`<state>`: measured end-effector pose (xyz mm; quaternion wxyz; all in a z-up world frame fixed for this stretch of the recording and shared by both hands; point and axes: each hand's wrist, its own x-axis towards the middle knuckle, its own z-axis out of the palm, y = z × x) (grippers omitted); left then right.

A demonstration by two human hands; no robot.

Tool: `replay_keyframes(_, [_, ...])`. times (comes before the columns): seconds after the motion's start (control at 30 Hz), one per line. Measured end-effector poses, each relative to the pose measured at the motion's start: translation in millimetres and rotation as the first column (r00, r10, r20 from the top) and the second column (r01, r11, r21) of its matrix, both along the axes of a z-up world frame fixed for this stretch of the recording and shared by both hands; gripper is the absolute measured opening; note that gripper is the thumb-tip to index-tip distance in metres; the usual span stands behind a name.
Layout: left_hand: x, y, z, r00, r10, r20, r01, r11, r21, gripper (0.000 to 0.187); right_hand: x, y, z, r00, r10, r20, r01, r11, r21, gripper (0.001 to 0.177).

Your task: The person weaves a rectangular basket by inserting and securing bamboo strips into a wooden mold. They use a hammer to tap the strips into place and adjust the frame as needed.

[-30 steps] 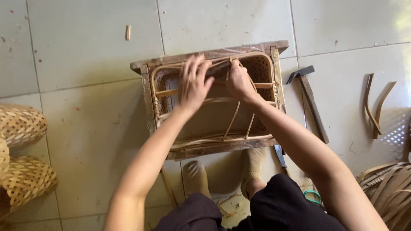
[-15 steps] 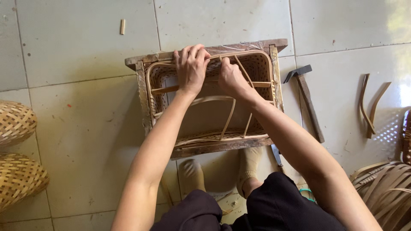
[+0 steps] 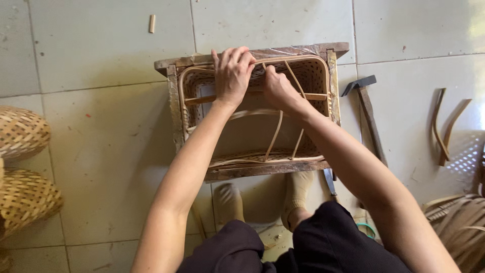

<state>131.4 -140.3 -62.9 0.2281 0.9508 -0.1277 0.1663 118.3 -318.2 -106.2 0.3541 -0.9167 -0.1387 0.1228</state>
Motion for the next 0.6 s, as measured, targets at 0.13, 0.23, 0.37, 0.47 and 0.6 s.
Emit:
replay_keyframes(0.13, [-62,21,39,0.981,-0.192,-0.008,0.192,0.981,-0.032,0.035,-62,-16,57,0.845,0.153,0.513,0.023,0.947,-0.32,0.056])
replay_keyframes(0.23, [-165,57,59,0.838,-0.413,-0.356,0.388,0.911,-0.143,0.046,-130,-14,86,0.759,0.502,0.414,-0.297,0.833,-0.466,0.066])
replay_keyframes(0.37, [-235,70,45,0.867,-0.352,-0.354,0.352,0.934,-0.065,0.07,-183,5,99,0.766,0.58,0.277,-0.552,0.814,-0.181,0.071])
replay_keyframes(0.47, [-245,74,32,0.926,-0.321,-0.199,0.326,0.945,-0.009,0.064,-191,21,97,0.809,0.531,0.252,-0.519,0.846,-0.118,0.062])
replay_keyframes(0.6, [-242,76,29,0.93,-0.334,-0.157,0.341,0.94,0.019,0.058,-184,23,95,0.824,0.513,0.239,-0.513,0.856,-0.071,0.058])
